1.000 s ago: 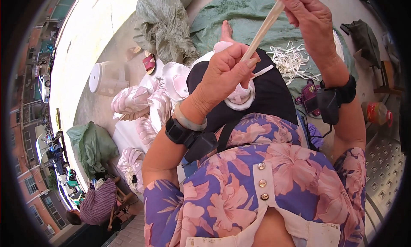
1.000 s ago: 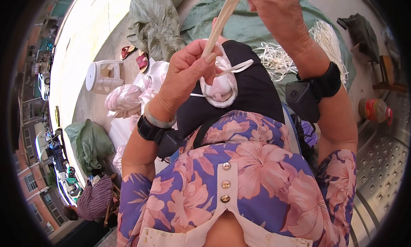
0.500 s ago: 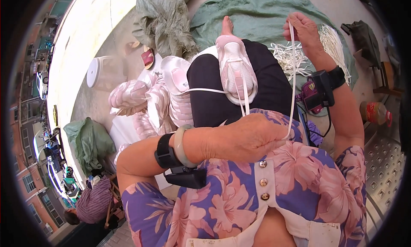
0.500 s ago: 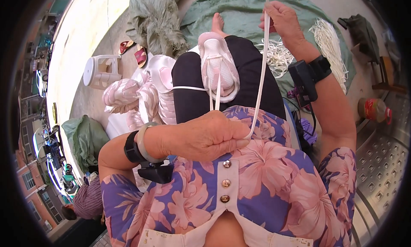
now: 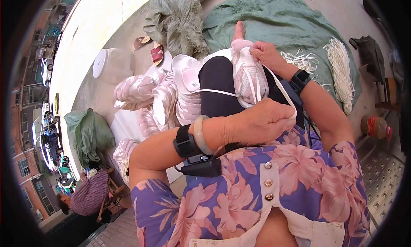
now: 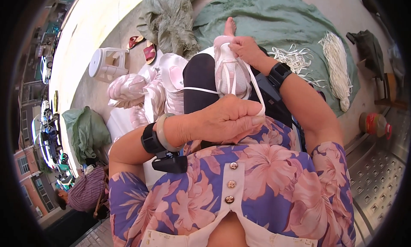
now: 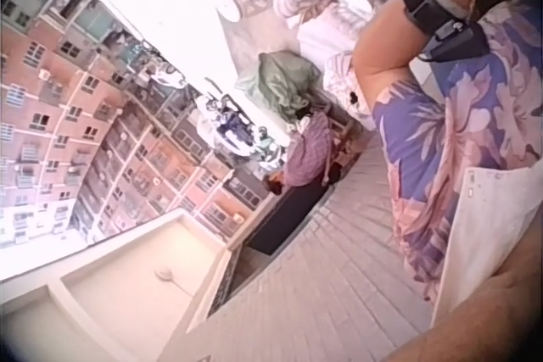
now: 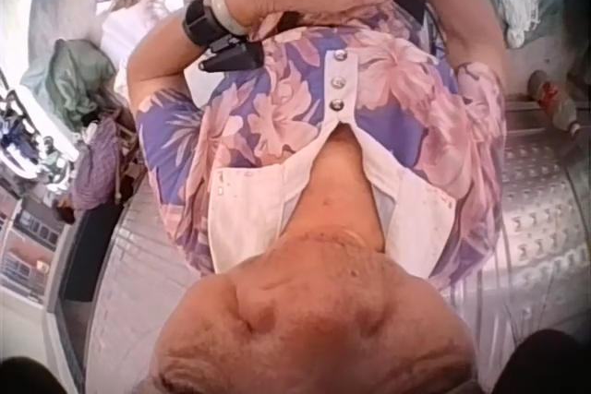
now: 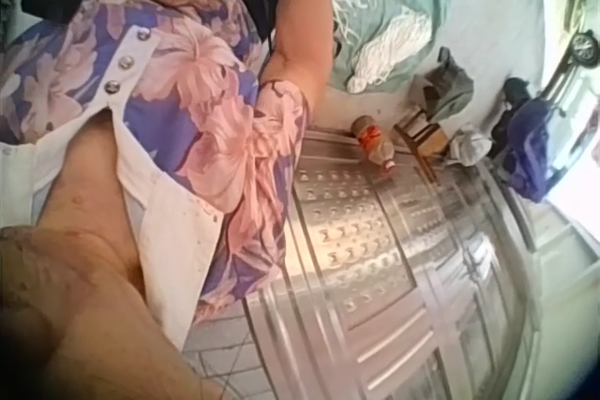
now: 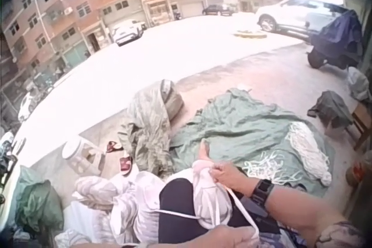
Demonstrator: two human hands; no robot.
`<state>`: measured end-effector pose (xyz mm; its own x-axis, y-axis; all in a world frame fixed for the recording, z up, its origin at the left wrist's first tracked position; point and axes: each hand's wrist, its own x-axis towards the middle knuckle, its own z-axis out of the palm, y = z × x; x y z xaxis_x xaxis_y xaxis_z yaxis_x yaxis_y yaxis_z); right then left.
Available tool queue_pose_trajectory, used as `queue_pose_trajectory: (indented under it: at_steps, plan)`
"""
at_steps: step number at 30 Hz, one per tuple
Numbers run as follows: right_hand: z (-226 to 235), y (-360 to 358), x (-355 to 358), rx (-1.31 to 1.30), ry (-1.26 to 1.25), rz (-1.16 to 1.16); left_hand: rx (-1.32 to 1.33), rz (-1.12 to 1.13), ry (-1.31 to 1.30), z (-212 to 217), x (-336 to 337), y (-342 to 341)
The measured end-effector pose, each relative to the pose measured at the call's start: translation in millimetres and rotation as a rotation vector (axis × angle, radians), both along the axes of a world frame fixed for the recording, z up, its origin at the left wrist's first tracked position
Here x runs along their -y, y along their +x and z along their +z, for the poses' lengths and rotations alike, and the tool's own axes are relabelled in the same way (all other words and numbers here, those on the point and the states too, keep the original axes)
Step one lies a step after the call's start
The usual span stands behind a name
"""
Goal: The recorder is lacing white shoes in a manual assembly process.
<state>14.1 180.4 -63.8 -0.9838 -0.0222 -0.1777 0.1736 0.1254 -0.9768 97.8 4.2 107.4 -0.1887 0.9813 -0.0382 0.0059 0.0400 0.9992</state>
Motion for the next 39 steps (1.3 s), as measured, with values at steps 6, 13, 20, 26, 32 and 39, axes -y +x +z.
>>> queue_pose_trajectory:
  at_steps: [6, 13, 20, 26, 32, 39]
  plan:
    - [-30.7, -18.5, 0.2, -0.133, 0.584, 0.077, 0.349, 0.102, -0.191, -30.3, 4.3, -6.7]
    - [-37.1, 0.6, -15.5, -0.099, 0.321, -0.022, 0.545, 0.012, -0.084, -15.4, -6.2, -3.8]
    - [-30.1, -0.5, -0.6, -0.538, 0.433, -0.035, 0.453, 0.005, -0.077, -15.3, -11.3, 0.3]
    - [-56.2, -7.4, -19.6, -0.418, 0.464, 0.158, 0.546, 0.022, -0.086, -7.1, -12.5, 8.6]
    - [-24.1, 38.8, -53.4, 0.007, -0.058, -0.149, 0.031, 0.062, 0.095, -1.4, -23.8, 3.8]
    - [54.9, 82.8, -8.6, 0.094, 0.017, 0.13, -0.288, 0.206, 0.401, 23.3, -1.1, 0.2]
